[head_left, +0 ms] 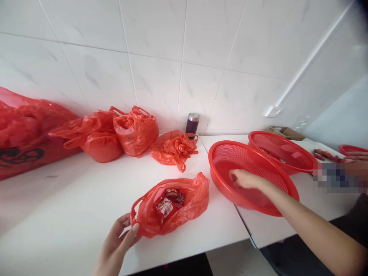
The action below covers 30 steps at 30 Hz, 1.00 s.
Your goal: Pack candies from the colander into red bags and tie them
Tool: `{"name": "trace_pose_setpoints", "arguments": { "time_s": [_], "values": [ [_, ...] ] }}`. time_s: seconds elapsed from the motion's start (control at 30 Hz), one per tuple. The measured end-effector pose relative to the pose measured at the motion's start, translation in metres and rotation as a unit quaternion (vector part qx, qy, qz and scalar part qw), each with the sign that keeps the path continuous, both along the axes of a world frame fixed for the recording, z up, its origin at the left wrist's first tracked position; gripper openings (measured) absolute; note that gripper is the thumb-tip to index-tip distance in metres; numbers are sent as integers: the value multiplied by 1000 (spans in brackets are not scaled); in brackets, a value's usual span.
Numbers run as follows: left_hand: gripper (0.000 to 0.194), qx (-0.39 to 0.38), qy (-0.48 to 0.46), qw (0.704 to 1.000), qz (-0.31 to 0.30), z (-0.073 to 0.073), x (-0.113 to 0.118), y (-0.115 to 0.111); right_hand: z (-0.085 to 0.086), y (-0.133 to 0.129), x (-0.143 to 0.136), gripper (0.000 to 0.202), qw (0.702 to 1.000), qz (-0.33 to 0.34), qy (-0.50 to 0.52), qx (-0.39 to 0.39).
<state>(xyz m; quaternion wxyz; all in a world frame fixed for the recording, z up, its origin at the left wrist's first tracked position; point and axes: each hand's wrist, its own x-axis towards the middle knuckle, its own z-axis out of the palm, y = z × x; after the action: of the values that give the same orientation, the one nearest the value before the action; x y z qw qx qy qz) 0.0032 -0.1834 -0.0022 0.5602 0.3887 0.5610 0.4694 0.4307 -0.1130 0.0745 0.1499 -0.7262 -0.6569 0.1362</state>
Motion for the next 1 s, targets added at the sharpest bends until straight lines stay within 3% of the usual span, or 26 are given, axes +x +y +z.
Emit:
{"name": "trace_pose_setpoints", "arguments": {
  "time_s": [0.13,0.23,0.37,0.5,0.6,0.67,0.73,0.8,0.93,1.0],
  "values": [
    [33,0,11,999,-31,3,-5,1,39,5,-47,3,993,39,74,81],
    [30,11,-13,999,-39,5,-4,2,46,-6,-106,6,972,145,160,94],
    [27,22,-81,996,-27,15,-4,3,19,-12,-154,19,963,259,30,67],
    [20,4,-173,985,-2,33,-17,6,-12,-12,-147,23,955,263,-113,73],
    [24,-20,-213,976,41,46,-29,8,-16,-15,-133,47,953,256,-163,0],
    [27,-23,-223,974,43,56,-33,8,-3,-15,-127,58,953,257,-133,-85],
    [24,-8,-220,975,24,69,-32,9,23,-10,-122,57,958,248,-75,-127],
    [21,25,-210,977,-3,83,-29,11,56,-2,-120,52,972,222,-11,-76],
    [22,100,-198,975,-24,110,-25,21,113,10,-124,41,969,157,134,138],
    [21,118,-178,976,-48,120,-26,26,129,10,-128,36,968,172,142,111]
  ]
}}
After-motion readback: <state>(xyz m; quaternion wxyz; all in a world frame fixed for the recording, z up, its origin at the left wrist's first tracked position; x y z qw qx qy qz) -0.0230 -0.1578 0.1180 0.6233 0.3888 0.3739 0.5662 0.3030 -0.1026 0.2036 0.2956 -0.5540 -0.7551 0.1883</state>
